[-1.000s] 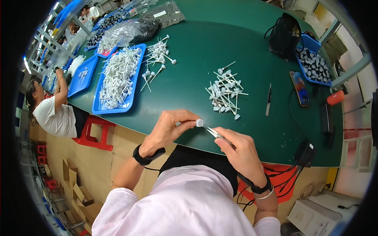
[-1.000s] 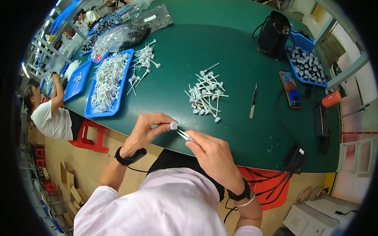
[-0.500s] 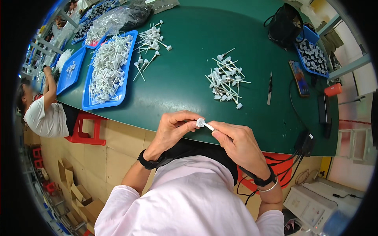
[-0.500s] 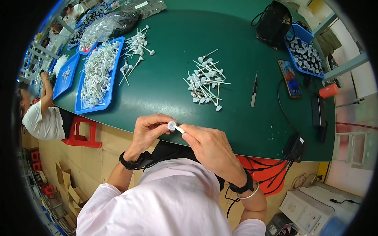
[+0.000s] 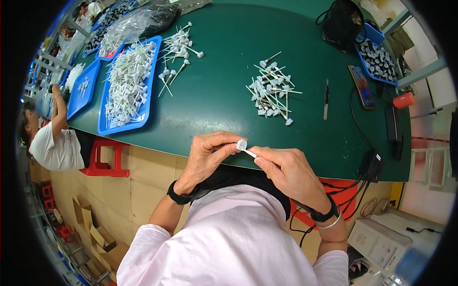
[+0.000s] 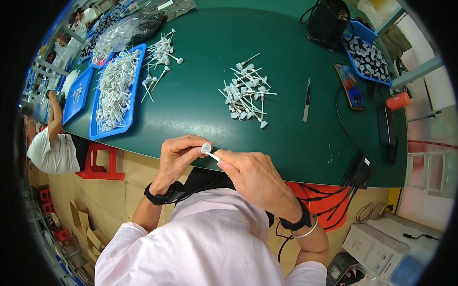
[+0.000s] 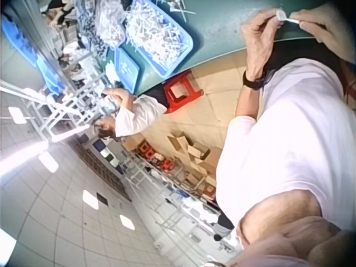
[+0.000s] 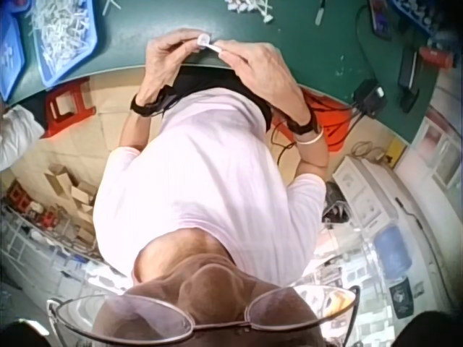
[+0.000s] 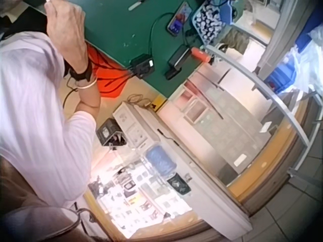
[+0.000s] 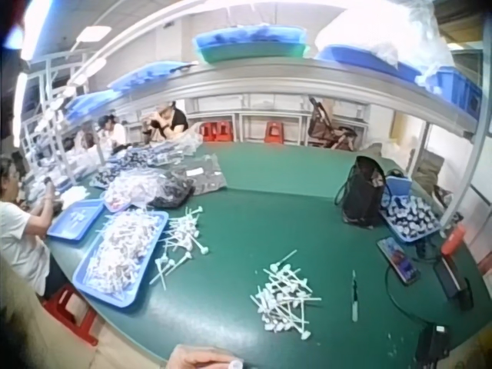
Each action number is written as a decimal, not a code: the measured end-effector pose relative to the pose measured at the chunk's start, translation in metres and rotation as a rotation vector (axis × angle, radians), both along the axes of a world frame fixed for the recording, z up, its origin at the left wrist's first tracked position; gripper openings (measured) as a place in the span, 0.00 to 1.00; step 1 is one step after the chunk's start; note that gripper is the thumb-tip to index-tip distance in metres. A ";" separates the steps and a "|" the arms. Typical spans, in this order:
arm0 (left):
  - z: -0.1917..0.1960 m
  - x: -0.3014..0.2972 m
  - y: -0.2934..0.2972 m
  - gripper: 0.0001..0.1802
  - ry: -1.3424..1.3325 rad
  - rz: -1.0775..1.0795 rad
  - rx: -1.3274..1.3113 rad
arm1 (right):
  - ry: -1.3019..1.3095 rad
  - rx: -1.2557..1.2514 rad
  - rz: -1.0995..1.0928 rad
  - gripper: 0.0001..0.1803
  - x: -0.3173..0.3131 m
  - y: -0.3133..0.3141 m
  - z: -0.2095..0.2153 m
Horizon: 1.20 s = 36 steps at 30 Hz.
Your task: Manually assemble white plastic and wire components at a factory workbench.
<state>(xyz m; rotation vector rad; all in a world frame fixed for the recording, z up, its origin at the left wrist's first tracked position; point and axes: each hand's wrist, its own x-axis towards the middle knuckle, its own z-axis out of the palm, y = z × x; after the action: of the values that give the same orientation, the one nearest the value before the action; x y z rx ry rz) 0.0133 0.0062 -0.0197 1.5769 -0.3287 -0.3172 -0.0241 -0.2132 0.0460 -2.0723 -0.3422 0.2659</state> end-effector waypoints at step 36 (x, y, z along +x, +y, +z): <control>0.000 -0.003 -0.001 0.09 -0.011 -0.019 0.040 | 0.114 0.010 0.030 0.10 0.004 -0.006 0.002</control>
<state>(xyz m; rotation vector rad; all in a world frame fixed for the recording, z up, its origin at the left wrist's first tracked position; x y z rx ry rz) 0.0106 0.0047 -0.0193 1.6156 -0.3478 -0.3321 -0.0196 -0.2194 0.0483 -2.0337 -0.3044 0.3978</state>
